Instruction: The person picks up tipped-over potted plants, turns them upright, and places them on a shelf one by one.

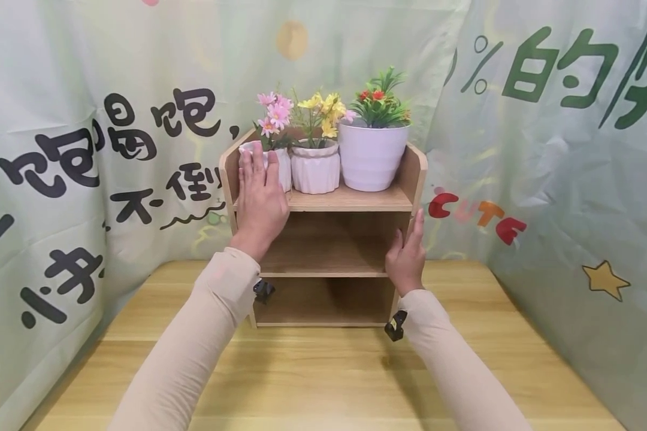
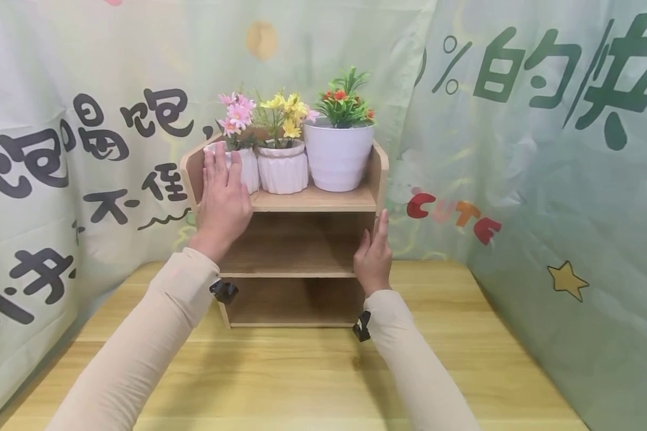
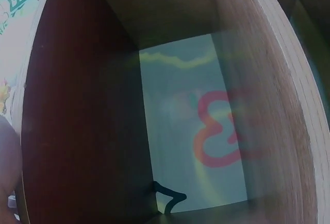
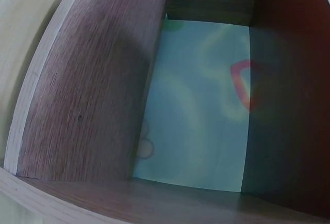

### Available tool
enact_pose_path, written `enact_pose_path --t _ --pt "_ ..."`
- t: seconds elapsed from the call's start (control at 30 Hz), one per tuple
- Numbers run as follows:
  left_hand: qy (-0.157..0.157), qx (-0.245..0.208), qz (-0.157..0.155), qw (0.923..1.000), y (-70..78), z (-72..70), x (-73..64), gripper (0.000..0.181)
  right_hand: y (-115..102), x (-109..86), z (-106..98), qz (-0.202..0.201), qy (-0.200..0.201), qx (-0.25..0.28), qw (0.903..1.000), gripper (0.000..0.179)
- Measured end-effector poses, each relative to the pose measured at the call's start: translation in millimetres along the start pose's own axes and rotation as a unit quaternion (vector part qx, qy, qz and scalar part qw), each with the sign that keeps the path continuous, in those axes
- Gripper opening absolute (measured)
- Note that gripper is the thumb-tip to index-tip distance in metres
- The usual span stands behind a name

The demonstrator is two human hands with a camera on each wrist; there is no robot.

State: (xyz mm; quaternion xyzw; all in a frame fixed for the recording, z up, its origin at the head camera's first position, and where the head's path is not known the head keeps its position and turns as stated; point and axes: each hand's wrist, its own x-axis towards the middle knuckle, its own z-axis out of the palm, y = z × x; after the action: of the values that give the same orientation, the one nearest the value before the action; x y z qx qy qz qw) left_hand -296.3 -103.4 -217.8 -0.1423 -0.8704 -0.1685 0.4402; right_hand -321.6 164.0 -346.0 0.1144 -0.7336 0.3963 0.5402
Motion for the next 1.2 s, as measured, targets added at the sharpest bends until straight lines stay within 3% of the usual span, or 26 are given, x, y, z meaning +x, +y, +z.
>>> enact_pose_path --t 0.3,0.67,0.97,1.07,1.2 --pt "0.02 -0.008 0.022 0.9995 2.9 0.8 -3.8 0.052 -1.2 -1.3 -6.3 0.003 0.009 0.002 0.9999 0.056" --pt "0.033 0.005 0.037 0.9988 1.2 -2.7 -0.7 0.051 -1.0 4.2 -4.0 -0.028 0.022 0.008 0.9993 0.056" --pt "0.027 -0.045 0.062 0.9967 -3.3 -6.3 -4.0 0.051 -3.1 -3.1 -12.3 0.019 -0.031 0.021 0.9991 0.063" --pt "0.022 -0.054 0.066 0.9961 -6.8 -6.4 -12.5 0.053 -5.4 -4.7 -20.7 0.046 -0.067 0.029 0.9963 0.065" --pt "0.013 -0.049 0.072 0.9961 -14.6 -8.4 -30.1 0.059 -6.0 -6.6 -31.9 0.056 -0.114 0.034 0.9913 0.053"
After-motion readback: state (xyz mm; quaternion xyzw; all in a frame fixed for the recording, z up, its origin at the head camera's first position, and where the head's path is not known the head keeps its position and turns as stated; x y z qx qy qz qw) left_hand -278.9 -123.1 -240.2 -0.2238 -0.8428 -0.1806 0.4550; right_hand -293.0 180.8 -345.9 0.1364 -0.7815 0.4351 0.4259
